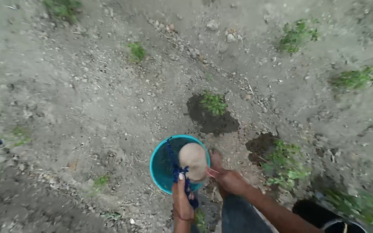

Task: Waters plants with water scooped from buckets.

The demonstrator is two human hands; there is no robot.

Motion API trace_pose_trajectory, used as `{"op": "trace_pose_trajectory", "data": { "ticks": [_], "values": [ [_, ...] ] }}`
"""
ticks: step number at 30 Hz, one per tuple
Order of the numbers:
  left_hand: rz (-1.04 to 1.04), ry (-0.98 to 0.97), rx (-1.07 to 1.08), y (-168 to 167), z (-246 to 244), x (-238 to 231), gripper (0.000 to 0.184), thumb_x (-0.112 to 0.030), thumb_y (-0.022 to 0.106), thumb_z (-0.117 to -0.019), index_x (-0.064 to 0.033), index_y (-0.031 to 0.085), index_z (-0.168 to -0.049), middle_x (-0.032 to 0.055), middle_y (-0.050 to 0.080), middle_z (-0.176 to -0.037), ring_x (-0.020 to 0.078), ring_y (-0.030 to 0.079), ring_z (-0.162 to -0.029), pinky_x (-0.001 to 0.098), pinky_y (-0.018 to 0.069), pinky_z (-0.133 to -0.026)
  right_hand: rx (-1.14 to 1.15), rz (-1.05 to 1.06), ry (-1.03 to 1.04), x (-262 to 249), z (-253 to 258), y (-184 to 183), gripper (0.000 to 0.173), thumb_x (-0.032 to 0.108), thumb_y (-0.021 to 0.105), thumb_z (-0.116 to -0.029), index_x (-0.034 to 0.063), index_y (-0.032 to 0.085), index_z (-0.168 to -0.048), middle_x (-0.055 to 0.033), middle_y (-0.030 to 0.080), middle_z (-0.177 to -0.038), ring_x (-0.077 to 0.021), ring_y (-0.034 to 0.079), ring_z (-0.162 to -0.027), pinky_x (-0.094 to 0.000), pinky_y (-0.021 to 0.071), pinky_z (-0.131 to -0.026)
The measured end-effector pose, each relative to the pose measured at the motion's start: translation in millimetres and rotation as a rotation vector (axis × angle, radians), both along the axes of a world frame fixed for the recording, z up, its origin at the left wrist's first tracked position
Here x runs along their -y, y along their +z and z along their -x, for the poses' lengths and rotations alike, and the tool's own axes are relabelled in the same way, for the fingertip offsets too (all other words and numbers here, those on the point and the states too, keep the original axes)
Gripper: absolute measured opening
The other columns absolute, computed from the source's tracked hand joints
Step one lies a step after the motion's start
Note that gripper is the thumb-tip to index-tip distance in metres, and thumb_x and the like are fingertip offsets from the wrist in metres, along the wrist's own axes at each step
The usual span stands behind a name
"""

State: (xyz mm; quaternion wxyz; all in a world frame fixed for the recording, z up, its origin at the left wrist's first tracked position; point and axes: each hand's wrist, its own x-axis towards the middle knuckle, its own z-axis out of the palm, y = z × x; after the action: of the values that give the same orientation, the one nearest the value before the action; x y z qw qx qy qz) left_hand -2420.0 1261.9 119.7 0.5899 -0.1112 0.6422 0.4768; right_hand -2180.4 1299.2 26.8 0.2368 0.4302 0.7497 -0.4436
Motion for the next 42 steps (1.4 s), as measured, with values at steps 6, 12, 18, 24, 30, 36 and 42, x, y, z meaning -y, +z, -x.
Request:
{"op": "trace_pose_trajectory", "data": {
  "ticks": [6,12,18,24,30,36,42],
  "values": [
    [-0.122,0.005,-0.049,27,72,-14,0.036,-0.047,0.052,-0.0946,-0.0110,0.055,-0.094,-0.0083,0.049,-0.059,0.0009,0.046,-0.044,0.0177,0.0445,-0.043,0.218,0.137,0.253,-52,193,-38,0.057,0.006,0.042,-0.1054,0.0148,0.034,-0.161,-0.0346,0.056,-0.135,-0.0532,0.061,-0.118,-0.0662,0.0515,-0.094],
    [-0.112,0.022,-0.115,8,142,-55,0.032,-0.038,0.046,-0.0989,-0.0080,0.056,-0.096,-0.0056,0.051,-0.062,0.0019,0.045,-0.044,0.0182,0.0441,-0.043,0.021,0.728,-0.358,-82,268,-87,0.023,0.019,0.059,-0.1027,0.0047,0.062,-0.121,-0.0008,0.056,-0.076,-0.0080,0.048,-0.056,-0.0261,0.0421,-0.052],
    [-0.016,0.152,-0.156,-45,208,-84,0.033,-0.039,0.043,-0.1017,-0.0093,0.055,-0.097,-0.0065,0.047,-0.060,0.0024,0.043,-0.043,0.0192,0.0429,-0.042,-0.328,1.336,-0.721,-126,270,-129,0.020,0.014,0.044,-0.1010,0.0190,0.056,-0.117,0.0090,0.057,-0.072,0.0043,0.040,-0.045,-0.0113,0.0337,-0.039],
    [0.080,0.343,-0.187,-103,262,-112,0.047,-0.046,0.027,-0.1080,-0.0150,0.054,-0.084,-0.0072,0.046,-0.050,0.0034,0.043,-0.037,0.0208,0.0429,-0.037,-0.520,1.429,-0.754,-196,267,-130,0.029,0.035,0.079,-0.0812,0.0234,0.063,-0.103,0.0104,0.057,-0.068,0.0047,0.042,-0.044,-0.0111,0.0345,-0.038],
    [0.140,0.456,-0.187,-144,294,-124,0.046,-0.042,0.029,-0.1098,-0.0176,0.053,-0.079,-0.0075,0.044,-0.047,0.0046,0.042,-0.035,0.0225,0.0433,-0.036,-0.518,1.057,-1.032,-309,285,-119,0.021,0.014,0.061,-0.0853,0.0156,0.060,-0.106,0.0075,0.057,-0.068,0.0026,0.041,-0.043,-0.0131,0.0340,-0.037],
    [0.288,0.437,-0.205,-152,304,-131,0.017,-0.023,0.046,-0.1076,-0.0124,0.051,-0.095,-0.0067,0.041,-0.050,0.0053,0.042,-0.037,0.0228,0.0437,-0.037,-0.451,0.801,-1.220,-424,324,-179,0.022,0.008,0.035,-0.1067,0.0118,0.049,-0.123,0.0060,0.054,-0.072,0.0033,0.039,-0.043,-0.0112,0.0330,-0.037],
    [0.375,0.428,-0.292,-159,311,-101,0.007,-0.016,0.054,-0.1021,-0.0082,0.054,-0.102,-0.0055,0.048,-0.057,0.0058,0.048,-0.043,0.0244,0.0476,-0.043,-0.510,0.777,-1.415,-496,362,-206,0.014,0.013,0.035,-0.1106,0.0124,0.049,-0.107,0.0062,0.050,-0.065,0.0038,0.039,-0.040,-0.0094,0.0335,-0.036]
  ]
}}
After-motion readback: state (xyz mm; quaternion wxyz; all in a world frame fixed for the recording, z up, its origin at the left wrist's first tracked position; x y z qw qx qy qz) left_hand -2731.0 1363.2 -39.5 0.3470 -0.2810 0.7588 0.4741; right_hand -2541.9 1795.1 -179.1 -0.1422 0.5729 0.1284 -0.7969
